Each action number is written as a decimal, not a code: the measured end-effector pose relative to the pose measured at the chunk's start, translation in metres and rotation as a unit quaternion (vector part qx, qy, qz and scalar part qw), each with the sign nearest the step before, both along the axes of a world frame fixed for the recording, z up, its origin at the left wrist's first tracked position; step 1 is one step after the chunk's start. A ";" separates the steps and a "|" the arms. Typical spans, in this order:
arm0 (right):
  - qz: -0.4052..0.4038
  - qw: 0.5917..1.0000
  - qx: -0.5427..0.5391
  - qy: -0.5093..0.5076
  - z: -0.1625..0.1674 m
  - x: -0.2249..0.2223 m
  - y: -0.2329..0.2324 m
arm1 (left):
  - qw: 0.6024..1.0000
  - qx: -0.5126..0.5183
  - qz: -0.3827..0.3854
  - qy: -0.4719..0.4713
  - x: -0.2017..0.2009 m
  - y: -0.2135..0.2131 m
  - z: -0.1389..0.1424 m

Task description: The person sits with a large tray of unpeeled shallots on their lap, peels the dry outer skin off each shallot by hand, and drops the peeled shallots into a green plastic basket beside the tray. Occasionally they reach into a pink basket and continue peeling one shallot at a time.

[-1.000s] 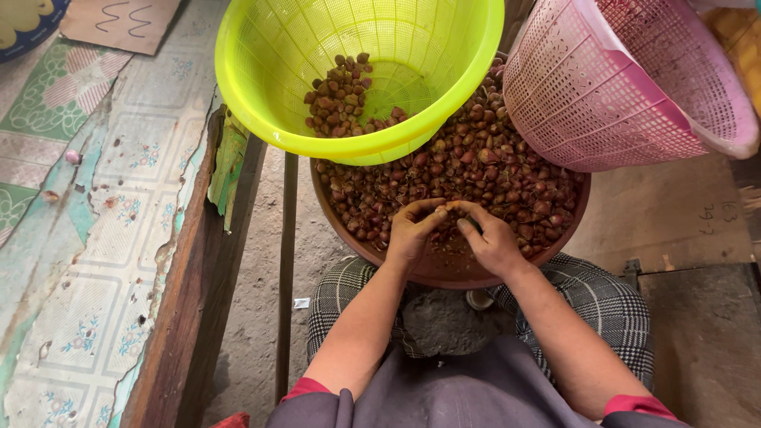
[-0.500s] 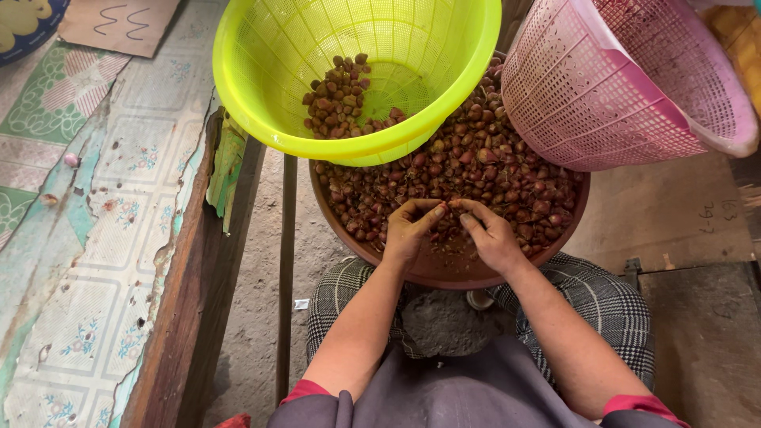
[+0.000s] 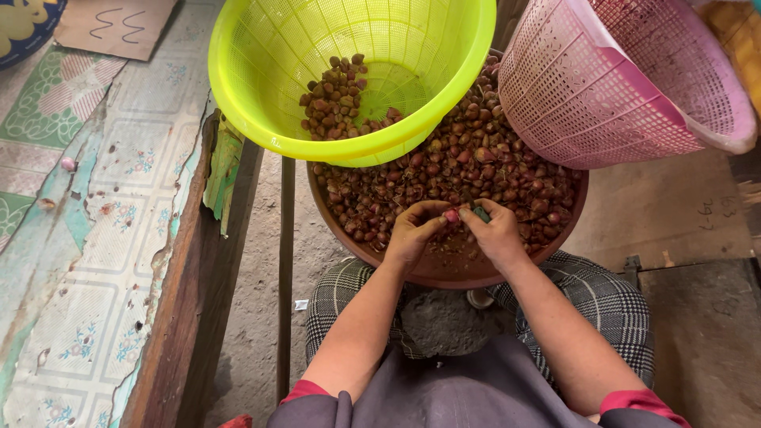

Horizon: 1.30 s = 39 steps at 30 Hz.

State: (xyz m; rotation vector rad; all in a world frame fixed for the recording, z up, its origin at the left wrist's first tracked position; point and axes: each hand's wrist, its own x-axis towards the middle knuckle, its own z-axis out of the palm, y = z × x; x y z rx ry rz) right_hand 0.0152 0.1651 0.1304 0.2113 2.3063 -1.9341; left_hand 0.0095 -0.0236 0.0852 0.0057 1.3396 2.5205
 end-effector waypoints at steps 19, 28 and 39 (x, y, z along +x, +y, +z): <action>0.091 0.980 0.048 0.168 0.018 0.010 -0.007 | 0.999 -0.027 -0.019 -0.031 -0.002 0.003 -0.015; 0.031 0.993 0.106 0.048 0.010 0.001 -0.004 | 0.993 0.105 -0.011 -0.053 -0.004 -0.002 -0.012; 0.114 0.909 0.373 -0.144 -0.005 -0.006 0.000 | 0.977 0.007 0.124 -0.173 -0.022 -0.020 -0.038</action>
